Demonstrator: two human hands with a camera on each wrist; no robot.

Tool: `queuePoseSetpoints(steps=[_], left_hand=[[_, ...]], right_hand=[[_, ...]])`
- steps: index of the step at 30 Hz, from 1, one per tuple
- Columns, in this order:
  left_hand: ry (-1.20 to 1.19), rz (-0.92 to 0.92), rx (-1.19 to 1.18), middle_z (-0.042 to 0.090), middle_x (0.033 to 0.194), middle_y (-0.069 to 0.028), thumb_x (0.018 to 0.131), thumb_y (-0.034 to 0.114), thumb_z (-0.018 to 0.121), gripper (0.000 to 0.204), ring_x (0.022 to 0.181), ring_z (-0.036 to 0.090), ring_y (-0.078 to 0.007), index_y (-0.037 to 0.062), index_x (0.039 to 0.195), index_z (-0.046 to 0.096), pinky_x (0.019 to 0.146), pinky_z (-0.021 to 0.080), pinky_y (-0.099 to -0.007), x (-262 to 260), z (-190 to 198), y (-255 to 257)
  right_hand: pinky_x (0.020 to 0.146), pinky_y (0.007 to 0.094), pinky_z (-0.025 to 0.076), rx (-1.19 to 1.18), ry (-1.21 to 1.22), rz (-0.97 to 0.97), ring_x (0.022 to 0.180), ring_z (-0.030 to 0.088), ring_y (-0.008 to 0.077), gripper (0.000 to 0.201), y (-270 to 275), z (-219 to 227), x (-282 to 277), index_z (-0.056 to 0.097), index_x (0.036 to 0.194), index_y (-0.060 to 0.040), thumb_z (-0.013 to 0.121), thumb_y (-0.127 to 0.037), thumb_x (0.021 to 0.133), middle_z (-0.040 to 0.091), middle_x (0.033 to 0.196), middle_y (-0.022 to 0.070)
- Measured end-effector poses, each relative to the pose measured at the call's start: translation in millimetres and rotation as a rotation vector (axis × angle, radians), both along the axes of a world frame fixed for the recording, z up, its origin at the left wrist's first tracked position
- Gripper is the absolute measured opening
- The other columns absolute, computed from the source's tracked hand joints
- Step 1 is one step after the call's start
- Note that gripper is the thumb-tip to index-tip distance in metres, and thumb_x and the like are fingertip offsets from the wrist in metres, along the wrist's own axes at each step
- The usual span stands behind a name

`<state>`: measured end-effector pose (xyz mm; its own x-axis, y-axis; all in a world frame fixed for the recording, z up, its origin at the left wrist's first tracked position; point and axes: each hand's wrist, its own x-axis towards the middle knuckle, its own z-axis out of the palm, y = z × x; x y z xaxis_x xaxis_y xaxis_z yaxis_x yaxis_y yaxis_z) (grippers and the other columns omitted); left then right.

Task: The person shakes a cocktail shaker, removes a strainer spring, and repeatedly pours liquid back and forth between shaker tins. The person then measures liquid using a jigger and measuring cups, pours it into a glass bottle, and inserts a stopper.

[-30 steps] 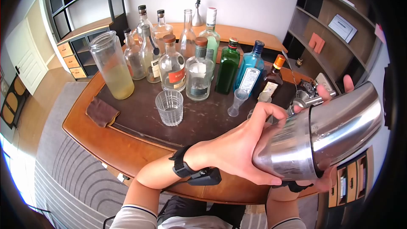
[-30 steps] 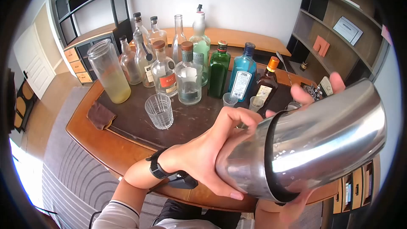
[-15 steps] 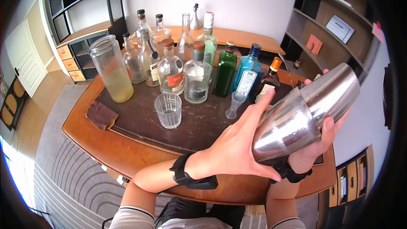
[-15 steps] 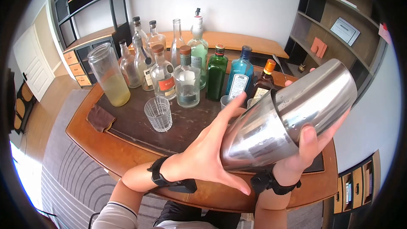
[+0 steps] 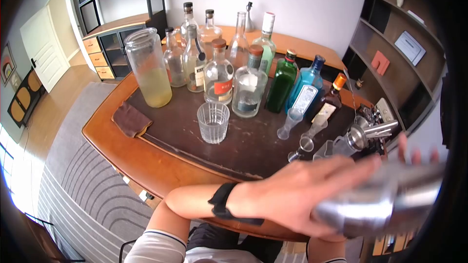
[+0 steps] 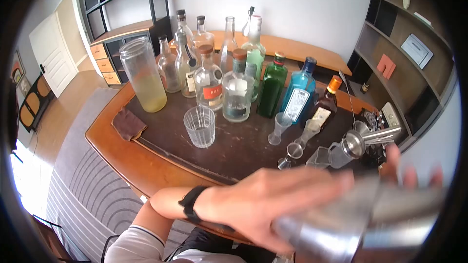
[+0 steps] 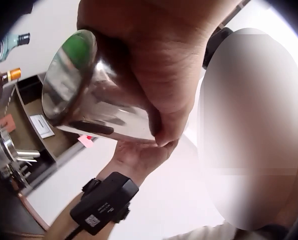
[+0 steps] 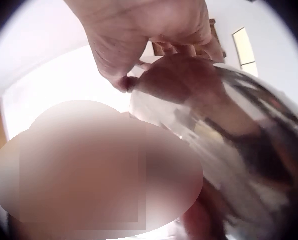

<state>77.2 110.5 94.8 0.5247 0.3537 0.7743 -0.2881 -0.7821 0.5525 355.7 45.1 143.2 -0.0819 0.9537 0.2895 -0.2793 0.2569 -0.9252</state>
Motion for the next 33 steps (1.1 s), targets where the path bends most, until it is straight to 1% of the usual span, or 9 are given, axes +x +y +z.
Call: queuePoseSetpoints(steps=[3,5,6,9,14,22,26,28,33], left_hand=[[0.031,0.032,0.063,0.047,0.144,-0.0302,0.064,0.022,0.087,0.102,0.115,0.064,-0.0393,-0.0044,0.15,0.038,0.091,0.057,-0.0423,0.3,-4.6,3.8],[0.04,0.09,-0.003,0.045,0.148,-0.0281,0.065,0.024,0.087,0.107,0.119,0.062,-0.0397,-0.0035,0.153,0.033,0.094,0.056,-0.0413,4.2,-15.5,15.6],[0.041,0.164,-0.032,0.042,0.152,-0.026,0.066,0.026,0.087,0.111,0.123,0.061,-0.0401,-0.0026,0.155,0.027,0.098,0.055,-0.0403,7.3,-15.4,21.6],[0.131,-0.052,0.242,0.045,0.149,-0.0255,0.061,0.025,0.087,0.11,0.117,0.062,-0.042,-0.0008,0.153,0.033,0.095,0.056,-0.0413,-1.6,-4.6,-0.4],[-0.02,-0.059,0.048,0.048,0.147,-0.0228,0.062,0.024,0.085,0.108,0.121,0.059,-0.0429,-0.0005,0.153,0.034,0.097,0.055,-0.0443,8.2,-10.8,11.0],[-0.008,-0.015,0.208,0.058,0.121,-0.0202,0.063,0.029,0.085,0.115,0.093,0.067,-0.0375,0.0019,0.157,0.025,0.069,0.06,-0.0416,4.9,-5.2,12.5],[0.051,0.007,-0.104,0.044,0.151,-0.0256,0.062,0.025,0.089,0.113,0.127,0.058,-0.0385,-0.0003,0.155,0.031,0.098,0.055,-0.0395,4.8,-10.1,11.9],[0.015,-0.027,-0.035,0.043,0.152,-0.0256,0.063,0.024,0.088,0.11,0.125,0.059,-0.0391,-0.001,0.154,0.032,0.098,0.056,-0.0399,10.2,-18.0,12.0],[0.048,0.033,0.002,0.054,0.138,-0.0231,0.067,0.034,0.089,0.112,0.115,0.063,-0.0412,-0.0016,0.155,0.029,0.089,0.058,-0.0414,7.9,-10.1,19.5]], right_hand=[[0.116,0.0471,0.034,0.093,-0.086,0.124,0.136,0.048,0.0359,0.077,2.2,-13.6,3.7,0.036,0.153,-0.0196,0.03,-0.072,0.098,0.048,0.15,0.0091],[0.112,0.0427,0.038,0.439,0.257,-0.652,0.132,0.053,0.032,0.071,51.8,-18.6,-98.3,0.034,0.155,-0.0221,0.026,-0.068,0.101,0.049,0.148,0.0108],[0.109,0.0447,0.042,0.628,-0.073,-0.33,0.127,0.057,0.0292,0.071,41.7,-20.0,-90.2,0.033,0.156,-0.0166,0.022,-0.063,0.103,0.05,0.147,0.0123],[0.101,0.0468,0.046,0.658,-0.015,-0.429,0.123,0.06,0.0285,0.069,43.2,-11.7,-86.4,0.033,0.156,-0.0188,0.027,-0.061,0.102,0.05,0.147,0.0118],[0.087,0.0509,0.054,0.589,0.066,-0.626,0.114,0.066,0.0272,0.066,20.2,-6.3,-80.4,0.035,0.156,-0.0234,0.038,-0.058,0.099,0.05,0.147,0.0107],[0.113,0.0508,0.043,0.227,-0.416,0.224,0.13,0.054,0.0299,0.089,-7.3,-13.9,24.2,0.027,0.154,-0.0005,0.032,-0.069,0.098,0.053,0.139,0.0172],[0.113,0.048,0.042,0.173,-0.516,-0.069,0.129,0.055,0.0282,0.085,-23.6,-40.6,68.1,0.028,0.154,-0.0013,0.033,-0.066,0.099,0.053,0.14,0.0169],[0.113,0.0465,0.042,0.201,-0.573,-0.218,0.128,0.056,0.0274,0.083,22.0,-11.2,-44.1,0.028,0.154,-0.0018,0.033,-0.065,0.1,0.053,0.141,0.0167],[0.113,0.0429,0.041,0.156,-0.681,-0.583,0.125,0.057,0.0252,0.079,-16.9,-68.7,123.8,0.029,0.155,-0.0029,0.035,-0.061,0.102,0.053,0.142,0.0163]])
